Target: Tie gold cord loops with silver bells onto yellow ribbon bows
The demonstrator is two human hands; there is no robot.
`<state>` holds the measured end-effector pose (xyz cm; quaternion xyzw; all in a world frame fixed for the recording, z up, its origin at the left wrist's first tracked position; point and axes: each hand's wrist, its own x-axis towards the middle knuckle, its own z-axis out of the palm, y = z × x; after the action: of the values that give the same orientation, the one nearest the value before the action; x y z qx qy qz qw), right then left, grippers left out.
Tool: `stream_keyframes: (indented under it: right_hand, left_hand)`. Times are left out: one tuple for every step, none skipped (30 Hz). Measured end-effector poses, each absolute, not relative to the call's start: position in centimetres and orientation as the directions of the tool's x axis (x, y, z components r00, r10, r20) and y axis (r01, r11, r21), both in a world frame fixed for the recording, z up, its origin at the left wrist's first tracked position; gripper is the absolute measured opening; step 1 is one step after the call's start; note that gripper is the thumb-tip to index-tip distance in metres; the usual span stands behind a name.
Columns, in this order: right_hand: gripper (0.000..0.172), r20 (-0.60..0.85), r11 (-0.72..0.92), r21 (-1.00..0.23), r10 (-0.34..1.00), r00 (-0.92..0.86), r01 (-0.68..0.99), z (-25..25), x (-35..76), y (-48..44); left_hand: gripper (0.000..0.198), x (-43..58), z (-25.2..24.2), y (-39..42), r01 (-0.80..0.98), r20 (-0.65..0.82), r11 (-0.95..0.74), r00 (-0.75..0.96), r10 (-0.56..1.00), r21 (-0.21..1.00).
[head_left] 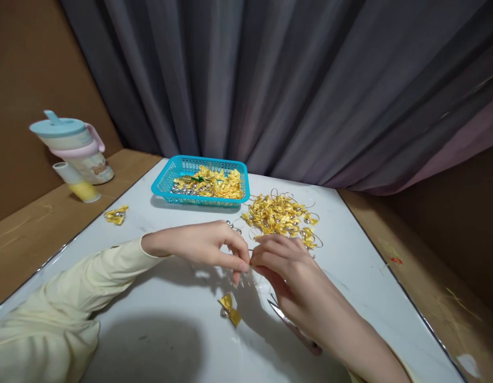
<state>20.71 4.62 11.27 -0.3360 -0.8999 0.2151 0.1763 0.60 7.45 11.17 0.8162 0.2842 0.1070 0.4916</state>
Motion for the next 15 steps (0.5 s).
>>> stream_keyframes:
  right_hand:
    - [0.033,0.21,0.695,-0.503,0.675,-0.707,0.514,11.2,20.6,4.5]
    - [0.035,0.236,0.705,-0.504,0.668,-0.706,0.499,11.1,20.5,4.5]
    - [0.036,0.25,0.711,-0.506,0.663,-0.706,0.488,11.1,20.4,4.4]
    - [0.036,0.252,0.711,-0.508,0.663,-0.705,0.487,11.1,20.4,4.4]
    - [0.036,0.244,0.704,-0.51,0.67,-0.701,0.495,11.1,20.4,4.5]
    - [0.036,0.238,0.694,-0.511,0.681,-0.693,0.507,11.3,20.5,4.5]
    - [0.035,0.235,0.685,-0.512,0.692,-0.683,0.518,11.5,20.7,4.6]
    - [0.034,0.236,0.676,-0.516,0.703,-0.671,0.526,11.8,20.9,4.7]
    - [0.033,0.246,0.667,-0.523,0.714,-0.655,0.531,12.2,21.3,4.8]
    - [0.032,0.252,0.66,-0.531,0.723,-0.644,0.532,12.7,21.7,4.9]
    - [0.031,0.26,0.652,-0.538,0.731,-0.631,0.534,13.2,22.2,5.0]
    - [0.03,0.264,0.645,-0.541,0.739,-0.62,0.54,13.7,22.7,5.1]
    - [0.028,0.256,0.644,-0.541,0.738,-0.624,0.541,14.1,23.2,5.2]
    - [0.026,0.249,0.65,-0.538,0.731,-0.635,0.537,14.5,23.7,5.3]
    - [0.025,0.24,0.659,-0.534,0.718,-0.653,0.529,14.7,24.2,5.3]
  left_hand:
    - [0.019,0.6,11.2,7.4,0.365,-0.103,-0.354,0.807,0.581,0.861]
    - [0.02,0.6,11.2,7.4,0.372,-0.103,-0.352,0.799,0.593,0.859]
    - [0.021,0.6,11.2,7.5,0.378,-0.106,-0.349,0.793,0.6,0.858]
    - [0.021,0.5,11.4,7.5,0.379,-0.104,-0.347,0.789,0.605,0.858]
    - [0.021,0.5,11.5,7.5,0.381,-0.099,-0.347,0.783,0.614,0.857]
    - [0.02,0.4,11.8,7.6,0.382,-0.087,-0.35,0.772,0.629,0.855]
    - [0.018,0.3,12.0,7.7,0.384,-0.066,-0.357,0.755,0.653,0.852]
    - [0.017,0.2,12.2,7.8,0.388,-0.039,-0.363,0.726,0.687,0.847]
    - [0.019,0.0,12.2,7.8,0.399,-0.011,-0.365,0.688,0.726,0.841]
    - [0.022,-0.1,12.2,7.8,0.419,0.003,-0.358,0.646,0.763,0.834]
    - [0.025,-0.3,11.9,7.7,0.449,-0.007,-0.337,0.609,0.793,0.828]
    - [0.027,-0.4,11.4,7.5,0.487,-0.045,-0.307,0.587,0.809,0.818]
    - [0.029,-0.5,10.7,7.1,0.53,-0.109,-0.273,0.58,0.807,0.803]
    - [0.03,-0.5,9.9,6.7,0.575,-0.2,-0.24,0.596,0.778,0.782]
    - [0.033,-0.5,8.9,6.1,0.605,-0.261,-0.245,0.625,0.736,0.757]
